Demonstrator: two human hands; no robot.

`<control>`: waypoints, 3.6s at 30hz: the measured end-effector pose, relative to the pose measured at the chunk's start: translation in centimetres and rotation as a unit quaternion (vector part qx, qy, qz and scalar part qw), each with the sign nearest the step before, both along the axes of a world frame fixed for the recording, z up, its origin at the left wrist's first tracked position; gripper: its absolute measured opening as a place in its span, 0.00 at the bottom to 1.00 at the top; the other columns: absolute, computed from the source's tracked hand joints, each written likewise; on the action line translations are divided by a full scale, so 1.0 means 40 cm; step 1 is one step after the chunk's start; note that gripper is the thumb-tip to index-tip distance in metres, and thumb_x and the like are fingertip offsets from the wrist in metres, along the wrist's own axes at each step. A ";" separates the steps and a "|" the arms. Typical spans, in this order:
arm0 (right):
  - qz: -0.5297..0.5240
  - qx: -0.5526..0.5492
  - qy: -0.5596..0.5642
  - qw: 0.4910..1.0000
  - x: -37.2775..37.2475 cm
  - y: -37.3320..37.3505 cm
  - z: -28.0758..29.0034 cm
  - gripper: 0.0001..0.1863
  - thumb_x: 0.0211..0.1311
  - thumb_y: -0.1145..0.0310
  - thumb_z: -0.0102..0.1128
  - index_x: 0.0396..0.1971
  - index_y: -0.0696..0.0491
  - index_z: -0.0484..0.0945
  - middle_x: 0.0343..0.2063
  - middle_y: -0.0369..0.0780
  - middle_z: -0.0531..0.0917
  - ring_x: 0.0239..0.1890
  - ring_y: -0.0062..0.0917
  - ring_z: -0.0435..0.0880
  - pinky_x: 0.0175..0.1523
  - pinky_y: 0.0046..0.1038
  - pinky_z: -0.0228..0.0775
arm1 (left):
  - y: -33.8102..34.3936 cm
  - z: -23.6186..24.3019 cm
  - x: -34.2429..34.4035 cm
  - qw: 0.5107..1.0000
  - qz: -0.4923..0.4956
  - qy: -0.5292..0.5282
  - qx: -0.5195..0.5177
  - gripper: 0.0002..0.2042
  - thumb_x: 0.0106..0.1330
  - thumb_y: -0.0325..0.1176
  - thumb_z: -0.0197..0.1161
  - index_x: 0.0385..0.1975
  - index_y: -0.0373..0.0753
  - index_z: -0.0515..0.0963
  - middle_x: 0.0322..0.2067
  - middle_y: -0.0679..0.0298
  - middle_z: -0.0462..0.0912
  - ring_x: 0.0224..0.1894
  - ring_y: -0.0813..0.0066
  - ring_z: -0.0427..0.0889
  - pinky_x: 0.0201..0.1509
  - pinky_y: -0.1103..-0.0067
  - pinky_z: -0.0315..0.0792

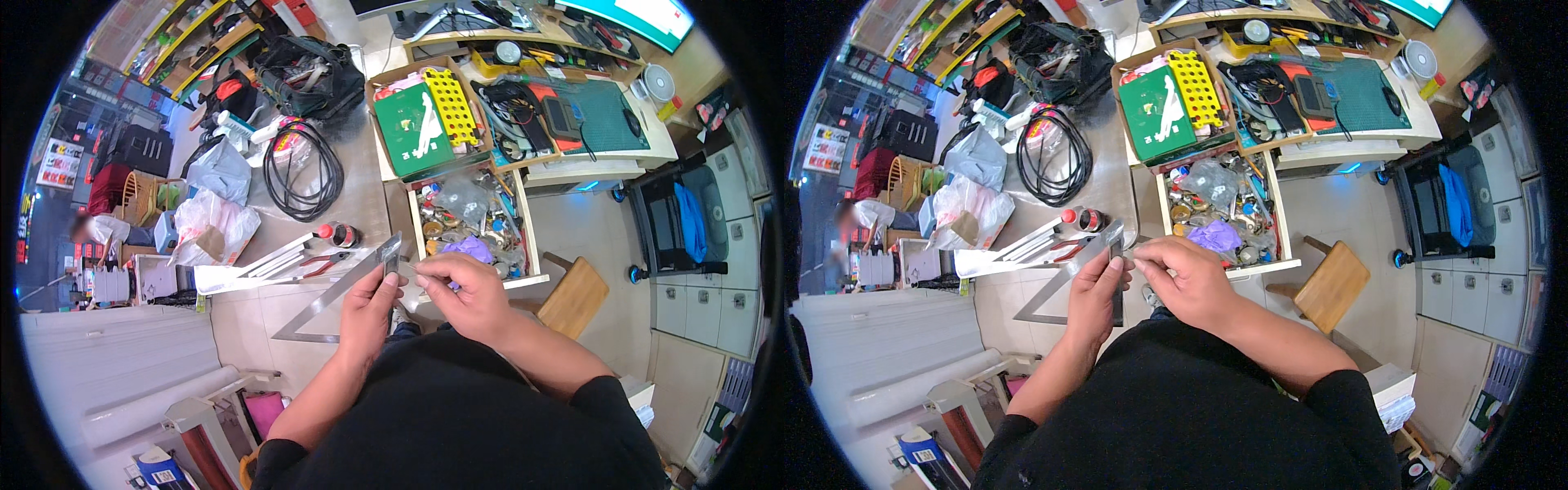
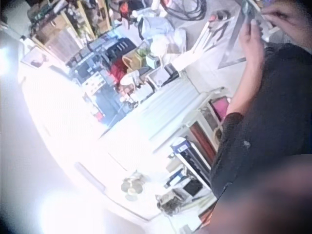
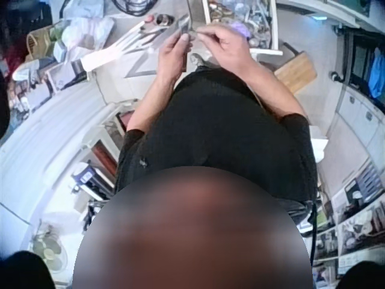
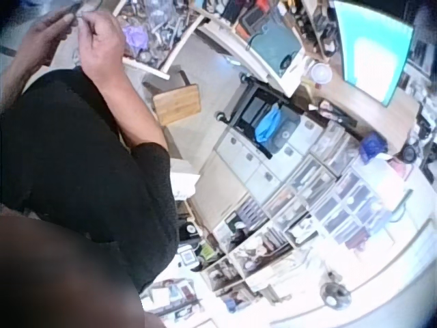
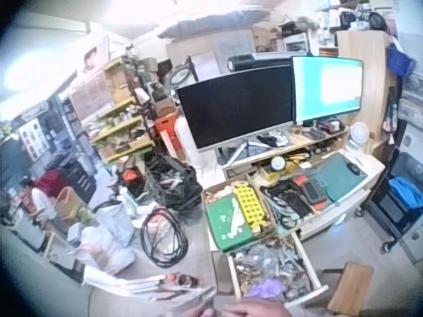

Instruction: The person searches for small items in a cluttered workshop. They open a drawer and rummage through its contents, then move to a shelf to inspect a red bag and other items. They handle a plastic container and a wooden plank, placing them on a bench.

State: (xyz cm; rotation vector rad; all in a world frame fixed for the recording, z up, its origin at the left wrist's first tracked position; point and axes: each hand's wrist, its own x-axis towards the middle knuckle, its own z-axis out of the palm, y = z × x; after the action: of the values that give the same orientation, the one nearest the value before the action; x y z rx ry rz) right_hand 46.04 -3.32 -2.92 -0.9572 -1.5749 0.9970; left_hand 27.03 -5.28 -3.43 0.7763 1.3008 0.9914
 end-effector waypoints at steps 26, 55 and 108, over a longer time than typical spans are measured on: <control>-0.034 0.105 -0.050 0.993 -0.089 0.027 0.015 0.09 0.56 0.80 0.69 0.37 0.59 0.81 0.36 0.44 0.85 0.37 0.34 0.85 0.42 0.30 0.78 | -0.032 0.007 0.006 0.976 0.011 0.134 0.169 0.13 0.75 0.29 0.56 0.53 0.31 0.79 0.39 0.71 0.82 0.40 0.88 0.73 0.45 0.86 0.70; 0.093 -0.242 0.249 0.933 -0.094 -0.032 0.032 0.05 0.72 0.74 0.55 0.42 0.59 0.77 0.33 0.40 0.85 0.35 0.22 0.84 0.42 0.25 0.78 | -0.003 0.051 -0.038 0.765 -0.016 0.413 0.495 0.29 0.57 0.14 0.60 0.61 0.40 0.74 0.37 0.50 0.81 0.34 0.53 0.80 0.38 0.67 0.74; 0.123 -0.352 0.250 0.893 -0.049 -0.091 -0.091 0.14 0.75 0.60 0.55 0.37 0.58 0.77 0.27 0.34 0.81 0.29 0.15 0.80 0.35 0.19 0.74 | -0.109 -0.085 -0.054 0.930 -0.195 0.243 0.196 0.22 0.79 0.34 0.48 0.69 0.33 0.63 0.63 0.52 0.69 0.64 0.63 0.68 0.69 0.70 0.60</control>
State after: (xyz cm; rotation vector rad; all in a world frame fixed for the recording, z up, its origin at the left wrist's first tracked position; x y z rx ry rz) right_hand 44.08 -6.95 -6.56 -0.8677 -0.9033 1.9015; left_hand 24.88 -9.64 -6.84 1.6031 1.2962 0.7627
